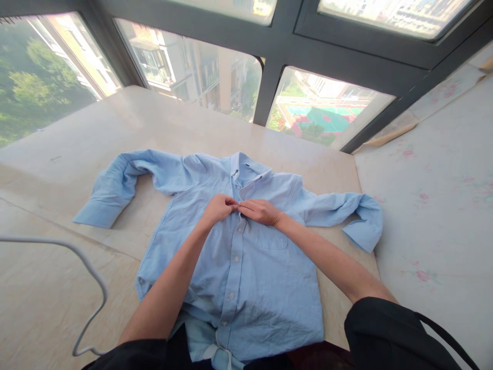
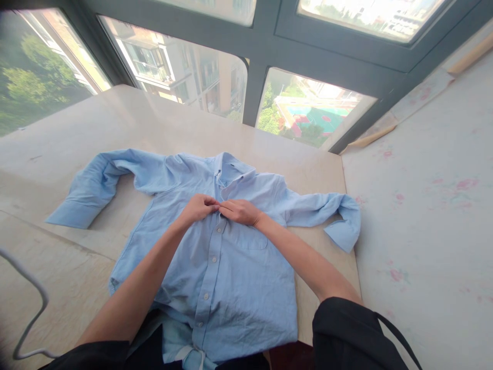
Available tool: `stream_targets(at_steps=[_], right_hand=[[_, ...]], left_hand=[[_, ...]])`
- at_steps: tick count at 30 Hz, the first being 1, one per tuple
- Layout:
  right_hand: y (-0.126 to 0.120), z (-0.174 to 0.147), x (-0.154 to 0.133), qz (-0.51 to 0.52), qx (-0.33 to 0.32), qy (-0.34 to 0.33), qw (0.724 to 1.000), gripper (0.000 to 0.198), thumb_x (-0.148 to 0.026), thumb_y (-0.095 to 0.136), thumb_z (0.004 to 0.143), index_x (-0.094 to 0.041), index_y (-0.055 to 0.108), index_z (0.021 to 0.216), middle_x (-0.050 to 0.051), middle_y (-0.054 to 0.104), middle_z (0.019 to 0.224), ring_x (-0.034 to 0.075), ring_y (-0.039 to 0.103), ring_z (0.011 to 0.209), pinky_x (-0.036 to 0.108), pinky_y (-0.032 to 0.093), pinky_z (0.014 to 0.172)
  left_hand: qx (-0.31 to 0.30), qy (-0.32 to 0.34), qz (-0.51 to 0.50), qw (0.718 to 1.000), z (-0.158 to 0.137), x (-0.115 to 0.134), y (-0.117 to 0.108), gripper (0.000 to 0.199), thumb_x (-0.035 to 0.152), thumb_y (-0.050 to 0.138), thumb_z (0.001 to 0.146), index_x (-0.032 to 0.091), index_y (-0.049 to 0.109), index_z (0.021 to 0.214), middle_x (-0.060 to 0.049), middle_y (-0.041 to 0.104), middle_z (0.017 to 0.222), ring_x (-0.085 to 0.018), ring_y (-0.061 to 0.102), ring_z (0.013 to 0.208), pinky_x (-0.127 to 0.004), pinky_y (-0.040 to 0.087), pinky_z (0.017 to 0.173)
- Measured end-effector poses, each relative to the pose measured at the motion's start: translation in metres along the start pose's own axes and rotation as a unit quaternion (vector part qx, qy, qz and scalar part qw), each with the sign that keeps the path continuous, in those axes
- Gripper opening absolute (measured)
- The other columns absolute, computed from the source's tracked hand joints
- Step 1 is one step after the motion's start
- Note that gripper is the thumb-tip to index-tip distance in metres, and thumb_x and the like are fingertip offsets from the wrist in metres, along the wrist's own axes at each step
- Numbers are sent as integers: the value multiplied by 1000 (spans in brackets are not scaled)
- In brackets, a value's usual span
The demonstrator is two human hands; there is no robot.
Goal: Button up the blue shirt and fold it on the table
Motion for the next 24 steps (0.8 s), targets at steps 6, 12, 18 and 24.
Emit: stream_targets(at_steps=[6, 12, 18, 24], right_hand=[[2, -2, 0, 24, 39, 6, 999, 23, -14, 42, 102, -13, 65, 101, 10, 68, 100, 16, 63, 86, 27, 48, 71], [-1, 1, 0, 17, 59, 16, 998, 22, -16, 44, 101, -14, 64, 94, 8, 67, 96, 14, 61, 84, 25, 47, 73], [-7, 3, -1, 10, 54, 21, 998, 23, -17, 45, 101, -15, 65, 90, 6, 67, 95, 15, 60, 83, 27, 48, 74], [-13, -2, 0, 26, 88, 26, 995, 19, -16, 50, 99, -15, 66, 89, 6, 68, 99, 15, 61, 87, 27, 50, 77]], left_hand=[[46, -12, -43, 998, -8, 1, 4, 24, 27, 63, 77, 14, 77, 92, -3, 74, 85, -17, 66, 81, -24, 45, 72], [75, -26, -58, 995, -13, 1, 10, 19, 24, 62, 80, 15, 75, 90, -3, 73, 84, -16, 66, 80, -24, 45, 71], [36, -22, -5, 999, -10, 5, 9, 16, 17, 59, 80, 14, 74, 85, -2, 72, 81, -15, 63, 77, -24, 42, 70], [-3, -50, -2, 999, -5, 8, 10, 20, 19, 57, 78, 12, 74, 85, -2, 68, 75, -14, 59, 70, -23, 39, 63]])
Point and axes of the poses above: each hand's wrist, its own z-axis towards the middle knuckle, its own y-axis out of the palm, x = y × z, the point moved 2 cm from there along z, towards the middle knuckle
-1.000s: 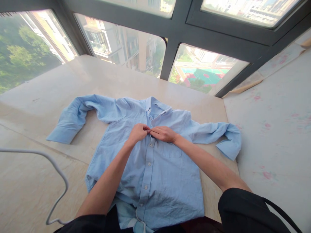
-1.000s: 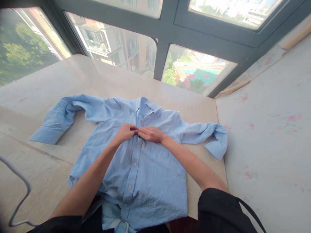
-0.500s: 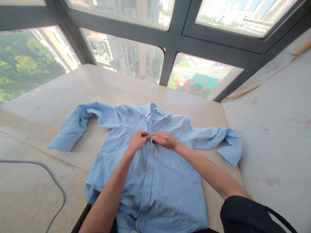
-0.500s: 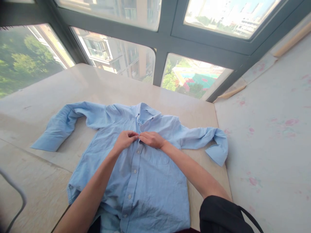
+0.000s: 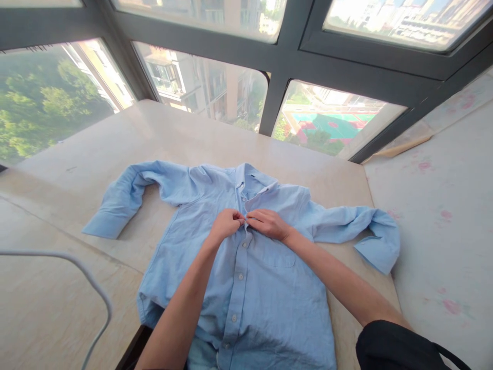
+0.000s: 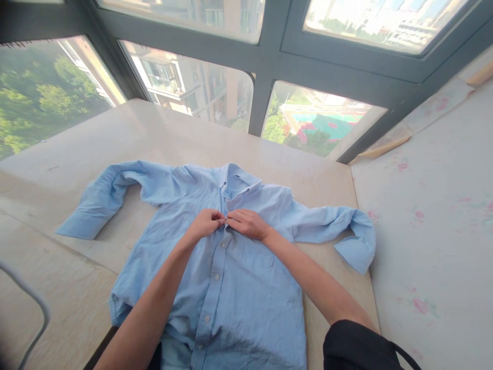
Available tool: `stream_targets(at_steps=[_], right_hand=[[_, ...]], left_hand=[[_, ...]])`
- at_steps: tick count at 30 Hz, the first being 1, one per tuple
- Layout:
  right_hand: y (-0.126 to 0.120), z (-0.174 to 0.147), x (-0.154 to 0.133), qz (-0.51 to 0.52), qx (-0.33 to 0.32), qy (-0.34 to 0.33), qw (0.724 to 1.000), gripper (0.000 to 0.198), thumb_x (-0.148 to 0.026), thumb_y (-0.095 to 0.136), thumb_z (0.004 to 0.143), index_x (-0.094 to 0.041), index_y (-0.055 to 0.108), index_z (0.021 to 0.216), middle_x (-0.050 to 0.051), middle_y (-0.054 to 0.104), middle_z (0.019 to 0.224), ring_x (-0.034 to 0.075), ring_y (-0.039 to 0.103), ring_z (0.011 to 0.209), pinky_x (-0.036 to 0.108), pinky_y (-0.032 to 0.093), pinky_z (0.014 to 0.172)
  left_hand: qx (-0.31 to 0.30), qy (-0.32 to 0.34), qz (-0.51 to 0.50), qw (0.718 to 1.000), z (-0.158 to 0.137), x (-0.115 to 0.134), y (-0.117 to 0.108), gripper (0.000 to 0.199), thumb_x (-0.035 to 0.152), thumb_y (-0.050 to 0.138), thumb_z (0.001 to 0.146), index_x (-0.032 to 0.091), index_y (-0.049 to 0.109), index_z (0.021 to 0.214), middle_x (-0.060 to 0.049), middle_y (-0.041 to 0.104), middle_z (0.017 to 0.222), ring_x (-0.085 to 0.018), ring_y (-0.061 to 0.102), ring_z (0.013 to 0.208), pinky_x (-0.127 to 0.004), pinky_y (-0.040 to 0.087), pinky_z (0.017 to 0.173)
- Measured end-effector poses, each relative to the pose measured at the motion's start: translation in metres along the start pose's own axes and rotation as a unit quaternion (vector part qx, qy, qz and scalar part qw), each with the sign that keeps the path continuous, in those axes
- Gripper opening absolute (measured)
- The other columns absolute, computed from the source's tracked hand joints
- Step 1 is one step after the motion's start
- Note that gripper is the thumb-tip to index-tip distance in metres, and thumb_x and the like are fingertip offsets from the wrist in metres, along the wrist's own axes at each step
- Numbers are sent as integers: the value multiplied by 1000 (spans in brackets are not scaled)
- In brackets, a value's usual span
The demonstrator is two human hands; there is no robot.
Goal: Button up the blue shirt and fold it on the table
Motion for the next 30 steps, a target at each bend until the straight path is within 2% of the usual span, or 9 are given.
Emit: stream_targets(at_steps=[4, 8, 18, 26, 30], right_hand=[[-2, 0, 0, 13, 7, -17, 1000, 17, -14, 52, 98, -15, 66, 88, 5, 68, 94, 15, 60, 83, 27, 49, 74], [-2, 0, 0, 9, 16, -35, 999, 16, -14, 53, 98, -14, 66, 88, 6, 67, 90, 15, 59, 79, 28, 48, 70], [-7, -2, -2, -11, 24, -37, 999, 10, -12, 55, 96, -14, 64, 98, 6, 70, 96, 14, 62, 82, 28, 49, 71], [-3, -5, -1, -11, 15, -12, 1000, 10, -14, 54, 96, -14, 64, 100, 7, 70, 96, 15, 63, 82, 29, 49, 71], [-3, -5, -1, -9, 4, -5, 1000, 14, -14, 52, 97, -15, 64, 104, 7, 71, 100, 15, 63, 82, 29, 50, 72]], left_hand=[[-15, -20, 1, 1000, 1, 1, 2, 21, 20, 57, 78, 12, 75, 85, -2, 66, 71, -14, 56, 68, -23, 37, 61], [-10, -7, -5, 1000, -1, 3, 2, 23, 20, 56, 78, 12, 76, 86, -2, 65, 69, -13, 55, 67, -22, 35, 59], [-28, 4, -3, 1000, -3, 5, -1, 19, 19, 58, 77, 13, 76, 81, -2, 66, 67, -14, 57, 66, -23, 37, 60], [64, 3, -20, 998, -15, 3, 12, 21, 24, 56, 85, 21, 76, 90, -1, 74, 89, -18, 66, 85, -26, 42, 72], [103, 13, -13, 995, -21, 4, 16, 21, 24, 55, 87, 23, 75, 94, 0, 74, 93, -17, 66, 86, -27, 43, 73]])
Point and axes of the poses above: each hand's wrist, its own z-axis towards the middle knuckle, its own y-axis out of the palm, x = y × z, the point moved 2 cm from there along z, towards the middle knuckle
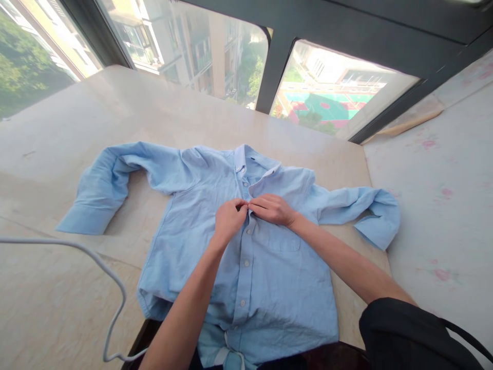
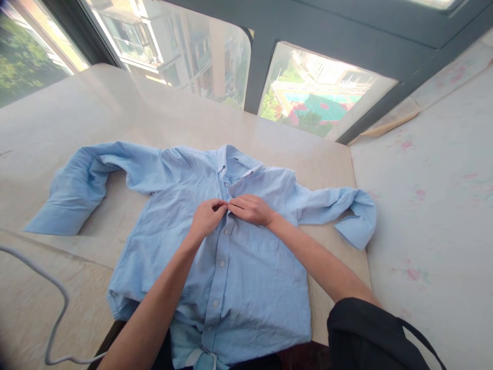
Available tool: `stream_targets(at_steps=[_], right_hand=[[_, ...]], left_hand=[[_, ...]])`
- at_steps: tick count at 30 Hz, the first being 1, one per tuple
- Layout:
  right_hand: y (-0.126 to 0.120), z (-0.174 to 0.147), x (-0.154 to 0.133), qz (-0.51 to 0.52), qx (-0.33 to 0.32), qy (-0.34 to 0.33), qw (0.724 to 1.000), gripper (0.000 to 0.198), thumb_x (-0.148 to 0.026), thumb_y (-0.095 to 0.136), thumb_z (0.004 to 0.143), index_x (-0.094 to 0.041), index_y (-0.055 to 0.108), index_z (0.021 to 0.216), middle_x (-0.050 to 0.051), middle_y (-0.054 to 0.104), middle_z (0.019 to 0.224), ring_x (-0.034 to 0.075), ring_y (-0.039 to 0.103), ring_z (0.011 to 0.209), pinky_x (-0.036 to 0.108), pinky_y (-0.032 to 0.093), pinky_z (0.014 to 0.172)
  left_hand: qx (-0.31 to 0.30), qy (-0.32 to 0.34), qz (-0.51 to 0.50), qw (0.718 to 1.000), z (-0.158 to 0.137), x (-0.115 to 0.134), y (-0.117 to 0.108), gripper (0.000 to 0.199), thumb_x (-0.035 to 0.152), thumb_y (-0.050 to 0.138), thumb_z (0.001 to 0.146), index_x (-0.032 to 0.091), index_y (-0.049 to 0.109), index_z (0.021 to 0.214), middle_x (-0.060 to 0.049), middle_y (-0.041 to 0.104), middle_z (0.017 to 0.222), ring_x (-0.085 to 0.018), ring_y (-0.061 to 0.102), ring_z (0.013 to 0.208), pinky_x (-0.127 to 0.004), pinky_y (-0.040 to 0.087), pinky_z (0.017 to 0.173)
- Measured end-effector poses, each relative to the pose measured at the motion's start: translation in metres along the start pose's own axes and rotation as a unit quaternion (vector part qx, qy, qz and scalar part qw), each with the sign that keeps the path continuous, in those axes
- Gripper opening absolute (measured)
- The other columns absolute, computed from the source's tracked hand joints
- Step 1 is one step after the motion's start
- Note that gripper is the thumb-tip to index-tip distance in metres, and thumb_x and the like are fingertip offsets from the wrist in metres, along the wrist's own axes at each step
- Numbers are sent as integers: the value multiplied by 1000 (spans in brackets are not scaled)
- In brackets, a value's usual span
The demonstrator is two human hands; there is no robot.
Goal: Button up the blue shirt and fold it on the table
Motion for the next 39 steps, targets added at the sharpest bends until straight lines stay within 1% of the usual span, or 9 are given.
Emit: stream_targets(at_steps=[3, 7, 12, 16, 22, 26, 30, 35, 39], right_hand=[[-1, 0, -1, 9, -1, 1, 1000, 16, -12, 51, 97, -15, 64, 106, 8, 71, 103, 15, 64, 84, 29, 50, 73], [-5, 0, -2, 22, 7, 6, 1000, 13, -11, 54, 96, -13, 64, 105, 7, 71, 101, 16, 63, 85, 29, 50, 71], [-8, 3, -1, 20, -25, -11, 999, 12, -12, 53, 97, -13, 64, 98, 6, 70, 93, 16, 60, 79, 29, 49, 70], [-5, -1, 1, 17, -32, -20, 999, 14, -13, 50, 98, -14, 63, 95, 7, 68, 91, 16, 59, 78, 30, 49, 71], [-1, -9, 3, 41, -48, -13, 998, 18, -20, 48, 101, -16, 63, 92, 8, 65, 95, 16, 60, 83, 31, 49, 76], [0, -11, 3, 41, -58, -4, 997, 21, -22, 47, 101, -18, 64, 89, 7, 65, 96, 16, 59, 83, 32, 49, 77], [-1, -11, 3, 37, -49, -10, 998, 19, -21, 49, 101, -18, 65, 90, 8, 66, 97, 16, 59, 84, 32, 48, 75], [-5, -5, 2, -11, -29, -42, 999, 18, -13, 50, 98, -16, 65, 88, 7, 68, 96, 16, 59, 83, 31, 47, 72], [-9, 0, 1, -28, -15, -48, 998, 15, -10, 55, 95, -15, 64, 85, 5, 70, 94, 15, 60, 80, 31, 47, 70]], left_hand=[[14, 15, -12, 1000, -2, 1, 2, 18, 22, 57, 85, 21, 73, 92, 0, 74, 92, -16, 65, 83, -26, 43, 73], [7, 7, -27, 1000, -2, 2, 2, 16, 19, 58, 82, 21, 72, 90, 1, 73, 90, -15, 65, 81, -26, 43, 72], [7, 0, -20, 1000, -4, 4, 1, 21, 19, 63, 77, 22, 72, 95, 2, 73, 90, -15, 65, 82, -26, 43, 73], [-3, -5, -5, 1000, -5, 7, 2, 20, 22, 61, 82, 23, 74, 98, 2, 73, 90, -15, 66, 84, -27, 43, 75], [-6, -13, -16, 1000, -4, 8, 4, 15, 22, 61, 85, 23, 75, 89, 2, 74, 90, -17, 66, 85, -28, 44, 77], [18, -11, -24, 999, -4, 9, 6, 14, 21, 62, 84, 23, 75, 86, 1, 74, 89, -18, 66, 84, -30, 43, 78], [48, -12, -27, 998, -4, 9, 9, 12, 20, 61, 83, 22, 73, 86, 0, 73, 89, -19, 66, 86, -31, 43, 81], [45, -38, -96, 994, 2, 3, 11, 6, 19, 65, 78, 18, 67, 84, -1, 72, 88, -16, 66, 84, -27, 45, 78], [50, -46, -130, 989, 5, -2, 12, 15, 21, 68, 75, 16, 62, 88, -3, 70, 85, -15, 66, 81, -26, 46, 74]])
Point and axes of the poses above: each hand's wrist, its own z-axis towards the middle knuckle, its own y-axis out of the palm, x = y × z, the point moved 2 cm from there along z, towards the middle knuckle
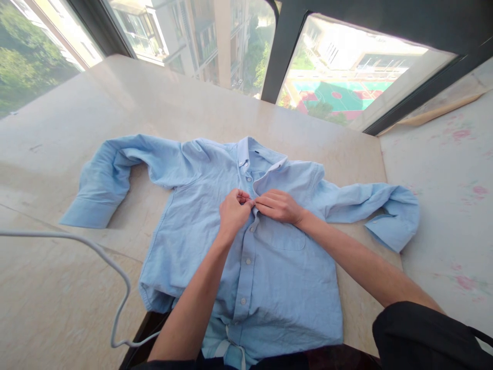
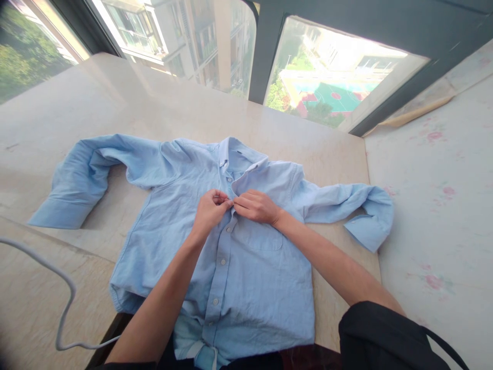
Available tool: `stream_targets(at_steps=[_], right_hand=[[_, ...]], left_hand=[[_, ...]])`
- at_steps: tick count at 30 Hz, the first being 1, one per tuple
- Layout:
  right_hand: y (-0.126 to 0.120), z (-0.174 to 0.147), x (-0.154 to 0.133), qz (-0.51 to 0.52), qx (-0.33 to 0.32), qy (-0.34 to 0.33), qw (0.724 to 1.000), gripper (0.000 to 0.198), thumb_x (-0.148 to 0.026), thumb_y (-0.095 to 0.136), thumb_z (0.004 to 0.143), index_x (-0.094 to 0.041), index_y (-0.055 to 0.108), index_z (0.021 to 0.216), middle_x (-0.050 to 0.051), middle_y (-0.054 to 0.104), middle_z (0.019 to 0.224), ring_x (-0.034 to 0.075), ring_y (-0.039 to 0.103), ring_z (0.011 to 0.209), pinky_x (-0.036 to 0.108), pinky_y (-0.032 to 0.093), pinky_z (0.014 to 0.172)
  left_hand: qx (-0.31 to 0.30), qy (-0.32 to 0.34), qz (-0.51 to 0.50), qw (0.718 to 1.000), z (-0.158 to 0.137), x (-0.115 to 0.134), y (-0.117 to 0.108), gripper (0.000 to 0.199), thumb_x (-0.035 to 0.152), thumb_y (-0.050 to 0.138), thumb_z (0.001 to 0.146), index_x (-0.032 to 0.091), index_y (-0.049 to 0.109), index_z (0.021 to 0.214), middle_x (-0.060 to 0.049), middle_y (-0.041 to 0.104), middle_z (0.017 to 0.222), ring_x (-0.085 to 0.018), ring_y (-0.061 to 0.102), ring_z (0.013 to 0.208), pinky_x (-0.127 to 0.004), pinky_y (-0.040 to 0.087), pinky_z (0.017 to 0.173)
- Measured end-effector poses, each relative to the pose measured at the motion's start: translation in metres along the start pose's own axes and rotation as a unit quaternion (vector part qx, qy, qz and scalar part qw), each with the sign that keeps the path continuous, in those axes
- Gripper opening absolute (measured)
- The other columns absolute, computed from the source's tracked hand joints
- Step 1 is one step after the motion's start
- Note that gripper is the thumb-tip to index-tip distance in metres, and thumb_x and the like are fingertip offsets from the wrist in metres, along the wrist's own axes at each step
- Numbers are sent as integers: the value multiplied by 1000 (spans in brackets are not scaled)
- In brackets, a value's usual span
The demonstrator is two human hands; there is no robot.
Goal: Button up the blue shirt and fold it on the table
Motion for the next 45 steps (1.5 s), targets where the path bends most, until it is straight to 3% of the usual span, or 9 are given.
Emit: stream_targets(at_steps=[11, 19, 29, 40, 45], right_hand=[[-1, 1, -1, 19, 36, 28, 999, 11, -11, 54, 95, -15, 63, 89, 6, 71, 95, 15, 61, 78, 30, 47, 69], [1, 1, 3, 19, 19, 34, 999, 15, -13, 51, 97, -16, 61, 87, 4, 70, 92, 13, 60, 75, 30, 46, 69], [3, -3, 2, 18, 12, 12, 1000, 14, -12, 52, 97, -17, 61, 87, 4, 70, 94, 13, 61, 78, 30, 45, 68], [1, -1, 2, 3, 36, 27, 999, 14, -13, 56, 96, -16, 62, 84, 4, 70, 89, 14, 61, 76, 31, 46, 67], [2, -3, 3, 20, 39, 48, 998, 11, -12, 54, 96, -16, 64, 94, 6, 72, 96, 15, 65, 84, 31, 48, 71]], left_hand=[[-11, -12, -33, 999, -1, 1, -2, 17, 20, 69, 72, 17, 58, 84, -2, 70, 82, -15, 67, 80, -24, 47, 72], [0, -33, -124, 992, -2, 2, -3, 22, 21, 72, 69, 16, 54, 82, -2, 70, 79, -14, 66, 75, -22, 47, 69], [-58, 0, -2, 998, 4, 4, -9, 12, 19, 69, 70, 15, 58, 72, -1, 67, 71, -12, 60, 65, -22, 40, 60], [-33, 62, -5, 998, -4, 8, -6, 2, 20, 68, 78, 18, 68, 78, 0, 71, 78, -14, 67, 76, -22, 44, 67], [-25, 122, 60, 990, -11, 11, -10, 9, 20, 64, 83, 22, 73, 85, 1, 72, 84, -14, 66, 78, -23, 46, 75]])
Point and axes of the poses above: each hand's wrist, its own z-axis towards the middle knuckle, its own y-axis out of the palm, x = y × z, the point moved 2 cm from there along z, towards the middle knuckle
